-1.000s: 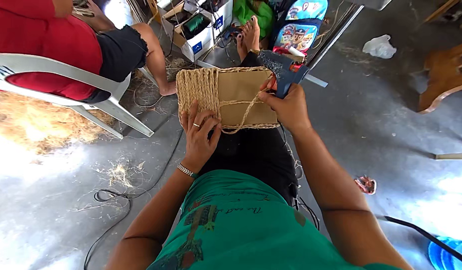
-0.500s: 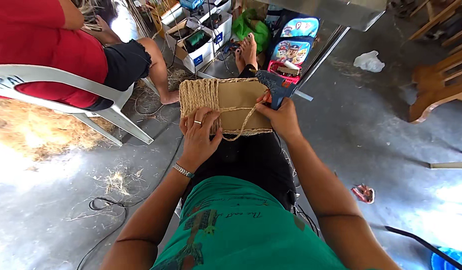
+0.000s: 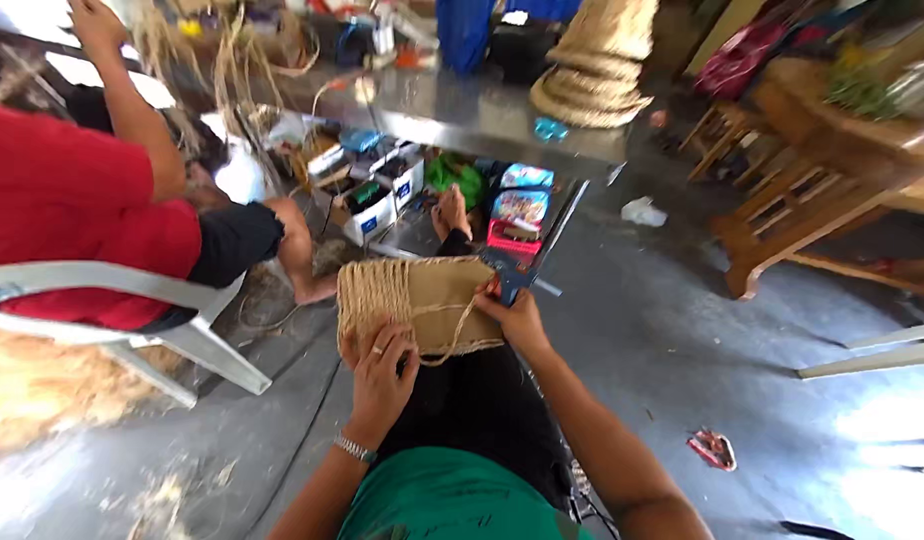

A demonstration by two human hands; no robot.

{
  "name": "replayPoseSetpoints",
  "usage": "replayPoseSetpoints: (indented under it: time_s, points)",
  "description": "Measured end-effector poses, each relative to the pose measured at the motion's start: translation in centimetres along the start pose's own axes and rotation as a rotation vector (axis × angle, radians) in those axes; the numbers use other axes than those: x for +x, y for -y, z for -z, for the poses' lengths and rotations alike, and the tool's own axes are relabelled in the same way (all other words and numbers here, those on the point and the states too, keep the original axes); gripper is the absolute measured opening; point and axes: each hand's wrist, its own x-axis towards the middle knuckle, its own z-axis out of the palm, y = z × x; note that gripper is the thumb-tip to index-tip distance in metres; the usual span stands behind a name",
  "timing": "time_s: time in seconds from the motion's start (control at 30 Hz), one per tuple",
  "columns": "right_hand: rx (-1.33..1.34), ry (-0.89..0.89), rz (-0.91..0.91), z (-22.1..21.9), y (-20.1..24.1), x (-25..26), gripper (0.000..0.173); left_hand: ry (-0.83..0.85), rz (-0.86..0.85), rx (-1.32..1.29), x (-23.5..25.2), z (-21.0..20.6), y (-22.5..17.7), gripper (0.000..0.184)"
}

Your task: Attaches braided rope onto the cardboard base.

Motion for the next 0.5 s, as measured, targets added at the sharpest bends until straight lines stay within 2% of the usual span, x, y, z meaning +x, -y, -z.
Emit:
replayPoseSetpoints:
  time_s: [0.3,0.5]
  points:
    - [0.065,0.001,-0.051,-0.5,-0.1,-0.2,0.023,-0.04,-0.078,0.052,-1.7,0.1,0.3,0.021]
    - [0.11,0.069,-0.071,-1.4,1.3,0.8,0.02,-0.049,-0.108,0.017,-2.4,0.4,1.0,0.022]
